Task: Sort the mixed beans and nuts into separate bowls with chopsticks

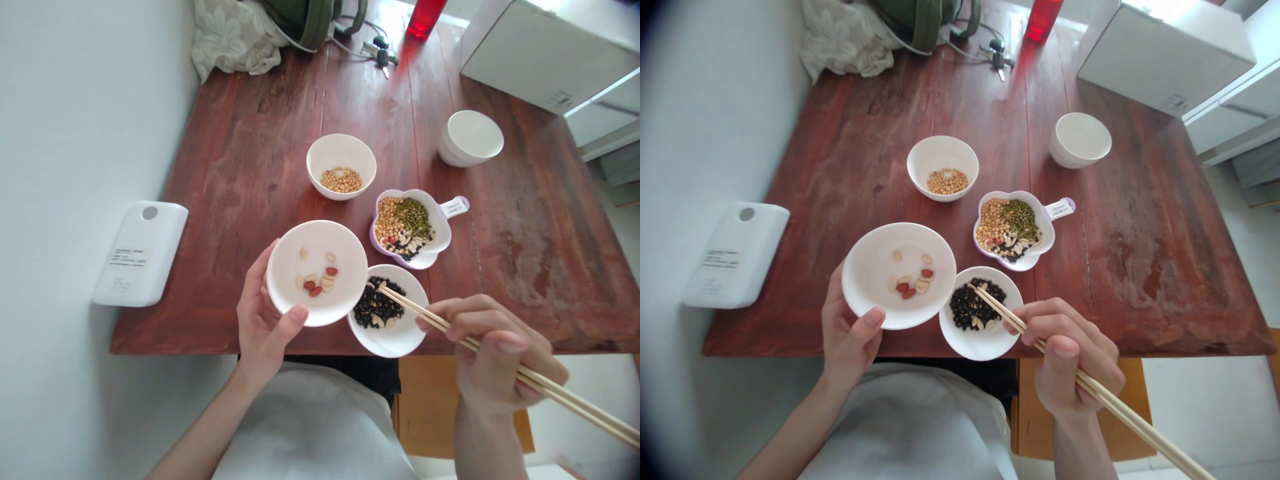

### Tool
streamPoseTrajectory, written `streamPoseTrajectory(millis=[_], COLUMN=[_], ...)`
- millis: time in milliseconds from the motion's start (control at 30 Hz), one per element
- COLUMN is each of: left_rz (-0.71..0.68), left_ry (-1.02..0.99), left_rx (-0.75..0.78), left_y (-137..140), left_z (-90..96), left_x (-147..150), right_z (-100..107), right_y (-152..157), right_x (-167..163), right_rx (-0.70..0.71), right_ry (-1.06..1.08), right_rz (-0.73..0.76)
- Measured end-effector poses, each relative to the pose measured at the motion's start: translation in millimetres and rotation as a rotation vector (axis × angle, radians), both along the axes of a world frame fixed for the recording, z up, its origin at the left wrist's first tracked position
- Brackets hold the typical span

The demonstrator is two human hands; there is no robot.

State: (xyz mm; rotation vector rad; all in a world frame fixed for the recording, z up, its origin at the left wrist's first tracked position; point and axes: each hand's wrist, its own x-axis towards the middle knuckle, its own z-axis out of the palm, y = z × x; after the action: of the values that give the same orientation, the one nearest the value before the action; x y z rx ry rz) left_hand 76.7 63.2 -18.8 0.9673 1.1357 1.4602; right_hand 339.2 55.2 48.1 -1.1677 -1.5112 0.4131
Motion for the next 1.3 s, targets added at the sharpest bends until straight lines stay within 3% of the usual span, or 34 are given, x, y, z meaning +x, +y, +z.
streamPoseTrajectory(millis=[100,300,567,833,1300], left_rz=[-0.01,0.008,0.002,-0.002,0.003], left_ry=[-0.012,0.002,-0.013,-0.01,-0.006], left_rx=[0.009,0.03,0.041,0.051,0.05], left_y=[0,0,-1,0,2], left_z=[0.0,-3.6,-4.9,-3.1,-3.4], left_x=[0,-1,-1,-1,0], right_z=[3,-3,-5,-9,2], right_y=[2,7,3,2,-3], right_x=[1,-1,-3,-1,-7], right_rx=[0.012,-0.142,-0.08,-0.071,-0.007], right_ry=[0.014,-0.109,-0.129,-0.17,-0.44], right_rz=[0.012,0.152,0.123,0.202,0.272])
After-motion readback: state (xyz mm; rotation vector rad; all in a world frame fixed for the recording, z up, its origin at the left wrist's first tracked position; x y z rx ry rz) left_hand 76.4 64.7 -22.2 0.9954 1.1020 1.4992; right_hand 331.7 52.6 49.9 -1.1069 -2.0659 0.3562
